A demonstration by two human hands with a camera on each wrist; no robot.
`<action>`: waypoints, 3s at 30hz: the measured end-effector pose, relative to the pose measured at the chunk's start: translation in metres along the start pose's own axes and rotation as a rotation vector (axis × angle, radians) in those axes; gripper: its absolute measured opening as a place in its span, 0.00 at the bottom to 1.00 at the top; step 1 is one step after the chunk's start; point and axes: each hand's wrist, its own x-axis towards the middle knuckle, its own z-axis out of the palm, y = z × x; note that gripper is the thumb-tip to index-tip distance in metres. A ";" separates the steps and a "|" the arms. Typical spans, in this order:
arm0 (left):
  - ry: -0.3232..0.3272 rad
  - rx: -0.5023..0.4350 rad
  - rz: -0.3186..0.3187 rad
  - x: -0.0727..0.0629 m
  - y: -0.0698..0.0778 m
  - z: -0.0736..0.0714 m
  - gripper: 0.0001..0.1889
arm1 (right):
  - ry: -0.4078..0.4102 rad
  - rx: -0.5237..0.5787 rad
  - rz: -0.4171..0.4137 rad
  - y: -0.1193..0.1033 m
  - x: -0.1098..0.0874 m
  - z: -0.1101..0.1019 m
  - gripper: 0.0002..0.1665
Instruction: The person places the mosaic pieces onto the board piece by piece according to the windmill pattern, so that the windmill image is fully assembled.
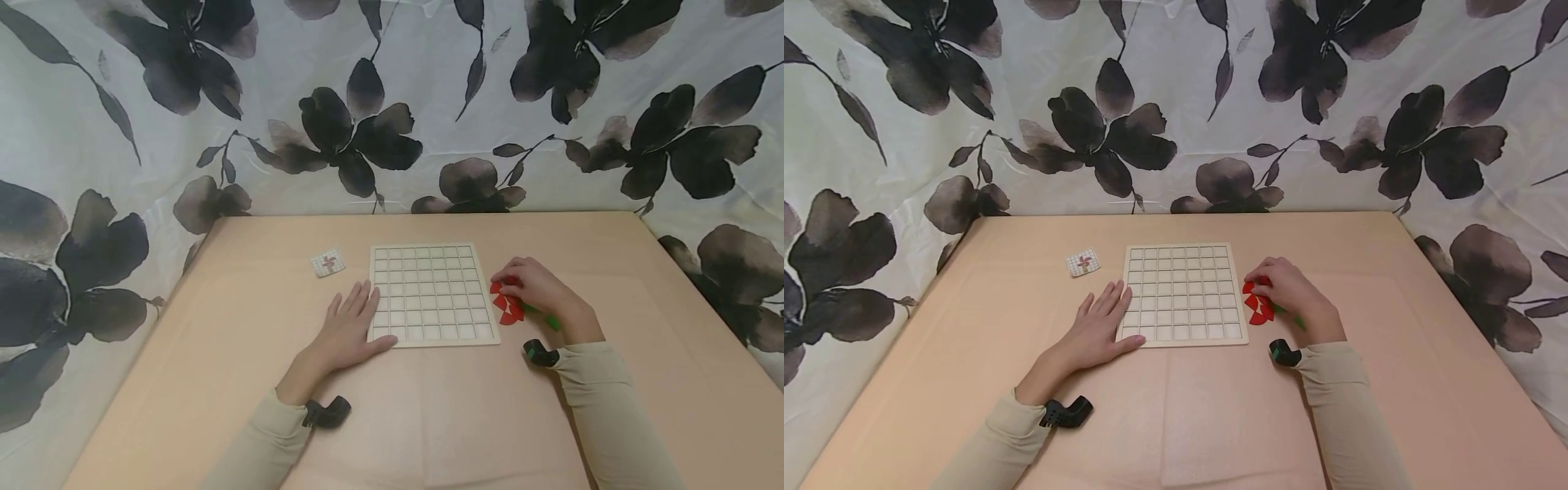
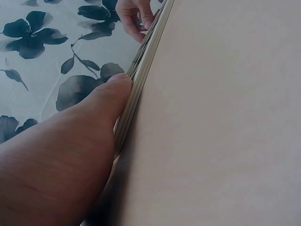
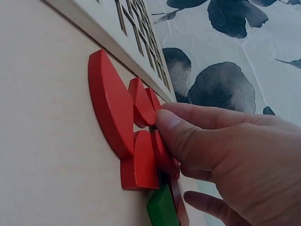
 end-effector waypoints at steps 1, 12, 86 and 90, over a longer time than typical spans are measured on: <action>-0.001 0.000 -0.001 0.000 0.000 0.000 0.51 | 0.005 -0.008 0.007 -0.001 0.000 0.000 0.15; -0.006 0.004 0.002 0.001 0.000 0.001 0.51 | 0.027 -0.038 0.091 -0.004 0.002 0.002 0.19; -0.001 0.020 0.007 0.000 0.004 0.000 0.50 | 0.114 0.146 0.101 -0.056 0.048 -0.027 0.23; 0.009 0.018 0.009 -0.001 0.005 -0.002 0.50 | 0.109 0.154 0.211 -0.035 0.025 -0.036 0.24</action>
